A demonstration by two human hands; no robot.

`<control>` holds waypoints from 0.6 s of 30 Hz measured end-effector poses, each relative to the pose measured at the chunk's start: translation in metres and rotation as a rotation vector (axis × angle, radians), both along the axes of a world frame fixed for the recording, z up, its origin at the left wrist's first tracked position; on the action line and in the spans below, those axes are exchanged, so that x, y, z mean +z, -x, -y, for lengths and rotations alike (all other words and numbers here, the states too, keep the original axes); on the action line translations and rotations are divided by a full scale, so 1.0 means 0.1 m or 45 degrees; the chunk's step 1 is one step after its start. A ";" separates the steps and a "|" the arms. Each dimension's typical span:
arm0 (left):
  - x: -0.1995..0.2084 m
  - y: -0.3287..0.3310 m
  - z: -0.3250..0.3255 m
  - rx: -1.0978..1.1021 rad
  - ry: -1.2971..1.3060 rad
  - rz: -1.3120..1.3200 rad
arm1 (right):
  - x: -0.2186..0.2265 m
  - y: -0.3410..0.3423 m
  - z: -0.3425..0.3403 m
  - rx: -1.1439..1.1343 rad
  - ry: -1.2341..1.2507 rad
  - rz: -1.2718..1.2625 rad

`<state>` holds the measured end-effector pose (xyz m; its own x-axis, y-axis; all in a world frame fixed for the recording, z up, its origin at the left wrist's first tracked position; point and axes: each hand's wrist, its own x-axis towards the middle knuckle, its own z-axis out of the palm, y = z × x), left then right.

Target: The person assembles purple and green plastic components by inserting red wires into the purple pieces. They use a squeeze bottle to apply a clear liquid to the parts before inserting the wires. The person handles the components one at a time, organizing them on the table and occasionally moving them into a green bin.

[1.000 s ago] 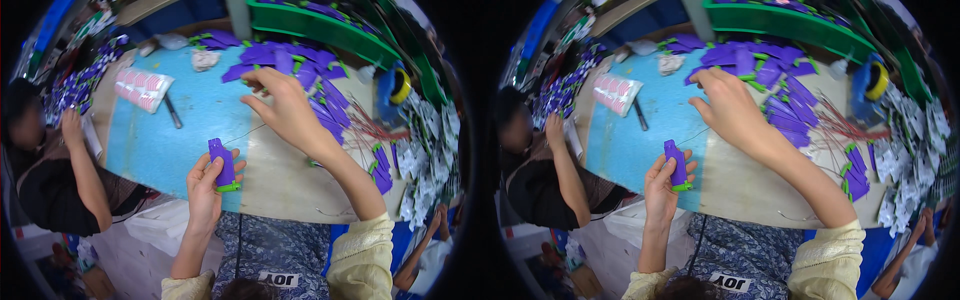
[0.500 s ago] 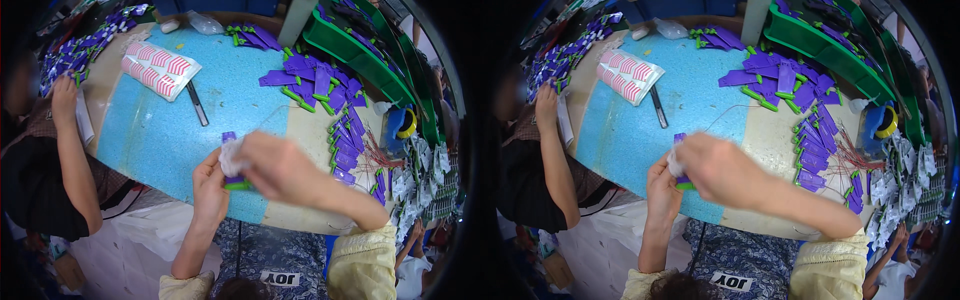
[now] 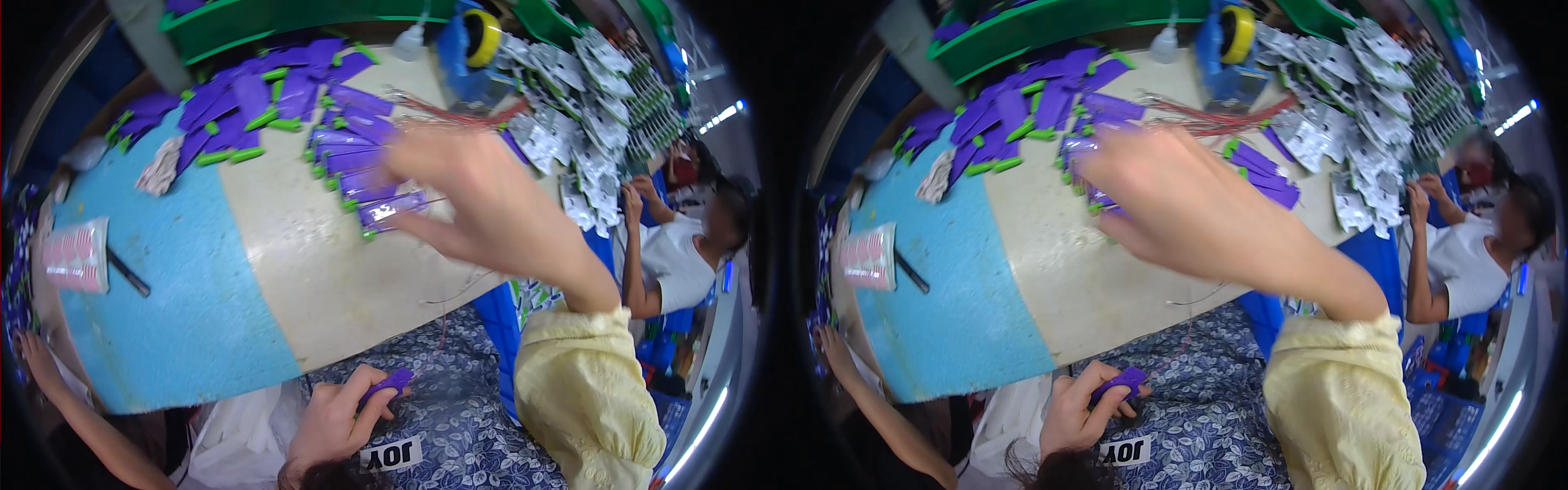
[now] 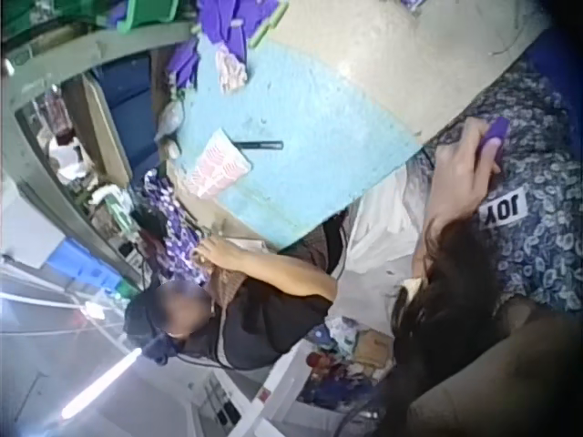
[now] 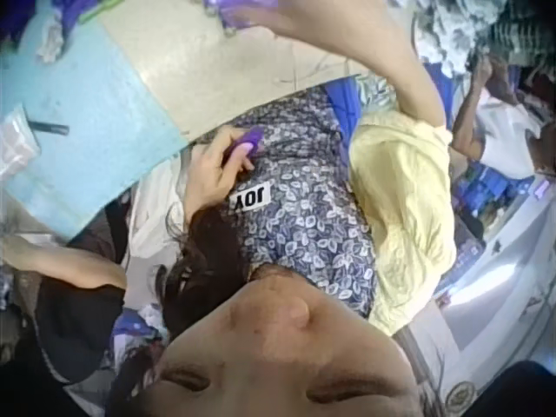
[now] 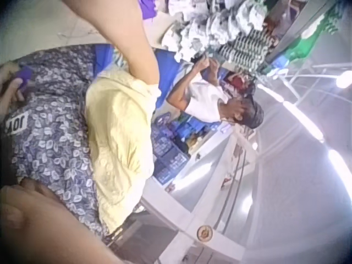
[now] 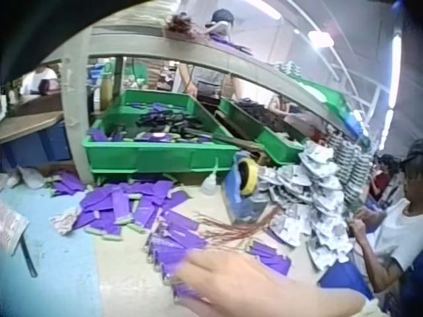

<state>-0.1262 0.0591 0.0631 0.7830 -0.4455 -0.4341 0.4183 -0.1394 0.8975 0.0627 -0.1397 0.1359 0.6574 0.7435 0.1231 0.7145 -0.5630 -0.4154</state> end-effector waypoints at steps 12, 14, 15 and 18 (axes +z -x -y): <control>-0.29 -1.12 0.64 -0.068 -0.846 1.147 | -0.94 0.58 1.83 -0.596 -0.199 -0.157; -0.26 -1.04 0.66 -0.096 -0.847 1.074 | -0.77 0.41 1.91 -0.661 -0.264 -0.164; -0.23 -0.96 0.65 -0.104 -0.849 1.035 | -0.73 0.28 1.96 -0.700 -0.295 -0.086; -0.15 -0.77 0.62 -0.110 -0.792 0.942 | -0.82 -0.08 1.95 -0.821 -0.123 0.135</control>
